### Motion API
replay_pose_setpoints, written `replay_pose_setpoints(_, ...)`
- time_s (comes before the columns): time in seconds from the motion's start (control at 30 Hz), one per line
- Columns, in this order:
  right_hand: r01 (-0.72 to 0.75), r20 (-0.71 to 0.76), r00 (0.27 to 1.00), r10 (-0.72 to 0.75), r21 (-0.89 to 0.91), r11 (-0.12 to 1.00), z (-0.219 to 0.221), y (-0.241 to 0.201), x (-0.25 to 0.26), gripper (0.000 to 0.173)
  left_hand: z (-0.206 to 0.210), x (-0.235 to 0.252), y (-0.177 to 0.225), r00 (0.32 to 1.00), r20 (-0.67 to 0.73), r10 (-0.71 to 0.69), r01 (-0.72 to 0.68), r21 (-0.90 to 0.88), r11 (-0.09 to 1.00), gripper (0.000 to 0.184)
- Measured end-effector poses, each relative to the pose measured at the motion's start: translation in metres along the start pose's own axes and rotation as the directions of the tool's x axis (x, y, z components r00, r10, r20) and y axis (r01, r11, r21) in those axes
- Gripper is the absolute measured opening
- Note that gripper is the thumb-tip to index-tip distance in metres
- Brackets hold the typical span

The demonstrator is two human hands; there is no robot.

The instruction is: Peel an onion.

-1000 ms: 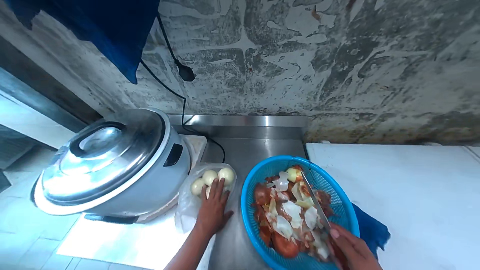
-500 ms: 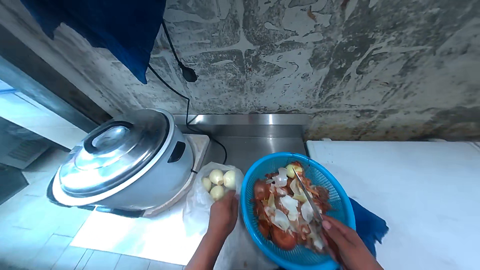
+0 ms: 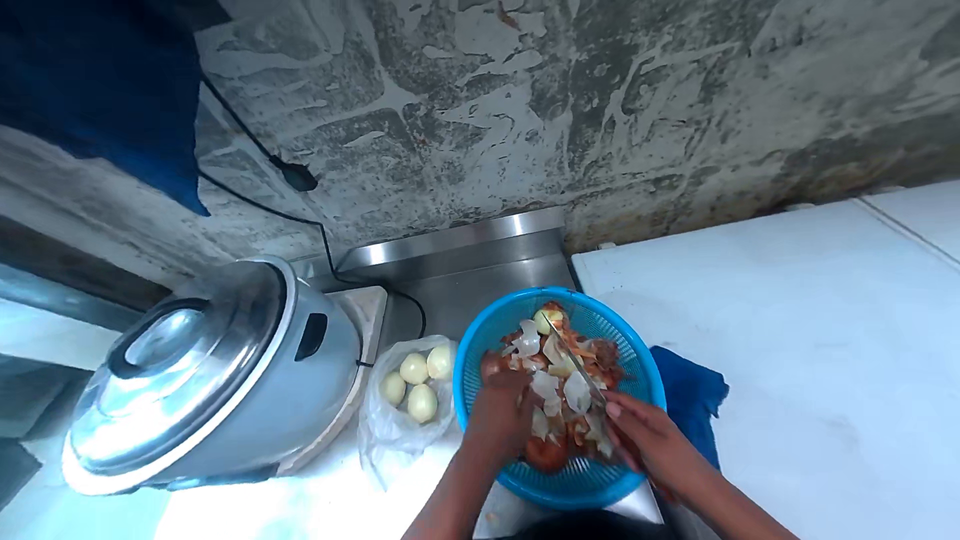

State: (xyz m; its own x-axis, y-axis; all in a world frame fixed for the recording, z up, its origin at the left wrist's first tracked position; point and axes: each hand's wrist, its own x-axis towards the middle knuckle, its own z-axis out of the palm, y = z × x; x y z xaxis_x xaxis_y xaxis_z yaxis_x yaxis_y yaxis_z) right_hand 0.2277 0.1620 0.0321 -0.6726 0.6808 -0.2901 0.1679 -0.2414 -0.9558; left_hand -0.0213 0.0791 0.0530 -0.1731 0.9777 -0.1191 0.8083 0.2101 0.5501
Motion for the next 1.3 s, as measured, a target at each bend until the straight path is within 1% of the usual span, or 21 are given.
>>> replay_pose_setpoints(0.03,0.001,-0.006,1.000,-0.001,0.041,0.999,-0.001,-0.001,-0.001,0.041,0.007,0.005,0.007,0.997,0.080,0.004,-0.005,0.010,1.000,0.038)
replay_pose_setpoints(0.07,0.005,-0.010,1.000,-0.004,0.081,0.997,-0.003,-0.001,-0.002,0.041,0.014,0.011,0.013,0.985,0.170,-0.016,0.008,0.047,0.999,0.047)
replay_pose_setpoints(0.13,0.009,-0.014,1.000,-0.007,0.141,0.990,-0.005,0.000,-0.003,0.040,0.024,0.024,0.022,0.953,0.292,-0.080,0.037,0.148,0.988,0.077)
replay_pose_setpoints(0.23,0.017,-0.007,1.000,-0.016,0.176,0.984,-0.008,0.001,-0.003,0.040,0.029,0.044,0.024,0.946,0.291,-0.142,0.086,0.199,0.976,0.096)
replay_pose_setpoints(0.3,0.036,-0.001,0.999,-0.037,0.185,0.982,-0.009,0.002,-0.003,0.040,0.023,0.043,0.022,0.953,0.220,-0.207,0.205,0.032,0.978,0.104)
replay_pose_setpoints(0.37,0.057,-0.001,0.998,-0.058,0.191,0.980,-0.011,0.004,-0.005,0.041,0.017,0.034,0.019,0.947,0.104,-0.305,0.322,-0.273,0.906,0.116)
replay_pose_setpoints(0.43,0.085,-0.007,0.996,-0.085,0.194,0.977,-0.012,0.008,-0.006,0.042,0.016,0.020,0.011,0.932,0.012,-0.362,0.301,-0.584,0.754,0.104)
replay_pose_setpoints(0.5,0.092,-0.005,0.996,-0.093,0.195,0.977,-0.012,0.011,-0.008,0.043,0.019,0.005,0.009,0.899,-0.019,-0.437,0.250,-0.798,0.548,0.070)
replay_pose_setpoints(0.53,0.091,-0.007,0.996,-0.091,0.183,0.979,-0.012,0.011,-0.007,0.044,0.021,0.001,0.008,0.876,-0.005,-0.482,0.239,-0.863,0.444,0.054)
replay_pose_setpoints(0.57,0.085,-0.008,0.996,-0.085,0.164,0.983,-0.012,0.011,-0.007,0.044,0.020,-0.001,0.010,0.854,0.031,-0.520,0.253,-0.897,0.363,0.047)
replay_pose_setpoints(0.6,0.079,-0.008,0.997,-0.079,0.148,0.986,-0.012,0.010,-0.007,0.044,0.021,-0.004,0.010,0.849,0.062,-0.525,0.258,-0.915,0.309,0.046)
replay_pose_setpoints(0.63,0.075,-0.012,0.997,-0.074,0.134,0.988,-0.012,0.009,-0.007,0.044,0.022,-0.007,0.009,0.874,0.078,-0.480,0.241,-0.927,0.288,0.050)
replay_pose_setpoints(0.67,0.075,-0.021,0.997,-0.072,0.128,0.989,-0.011,0.008,-0.007,0.044,0.023,-0.010,0.005,0.912,0.089,-0.401,0.216,-0.934,0.283,0.063)
replay_pose_setpoints(0.73,0.074,-0.050,0.996,-0.068,0.135,0.988,-0.008,0.006,-0.007,0.044,0.025,-0.016,-0.004,0.962,0.106,-0.251,0.187,-0.928,0.324,0.083)
replay_pose_setpoints(0.77,0.072,-0.066,0.996,-0.063,0.144,0.987,-0.007,0.006,-0.007,0.044,0.027,-0.018,-0.008,0.971,0.109,-0.211,0.176,-0.927,0.331,0.086)
replay_pose_setpoints(0.9,0.020,-0.141,0.990,-0.003,0.114,0.993,0.003,0.000,-0.005,0.043,0.030,-0.024,-0.018,0.984,0.082,-0.157,0.117,-0.965,0.234,0.076)
replay_pose_setpoints(1.0,-0.002,-0.251,0.968,-0.015,-0.068,0.998,0.027,-0.009,-0.010,0.043,0.031,-0.022,-0.021,0.971,0.055,-0.233,0.088,-0.987,0.132,0.075)
replay_pose_setpoints(1.07,0.017,-0.233,0.971,-0.058,-0.173,0.985,0.052,-0.013,-0.017,0.047,0.032,-0.021,-0.025,0.974,0.034,-0.225,0.058,-0.993,0.099,0.077)
replay_pose_setpoints(1.17,0.064,-0.137,0.985,-0.106,-0.283,0.957,0.090,-0.014,-0.022,0.052,0.035,-0.024,-0.032,0.992,0.009,-0.129,0.018,-0.998,0.067,0.090)
replay_pose_setpoints(1.23,0.037,-0.129,0.988,-0.087,-0.348,0.937,0.105,-0.013,-0.022,0.058,0.038,-0.029,-0.035,0.995,0.002,-0.101,0.004,-1.000,0.017,0.079)
replay_pose_setpoints(1.3,0.019,-0.141,0.987,-0.077,-0.376,0.927,0.110,-0.014,-0.020,0.058,0.039,-0.034,-0.034,0.994,0.006,-0.112,0.001,-0.999,-0.040,0.070)
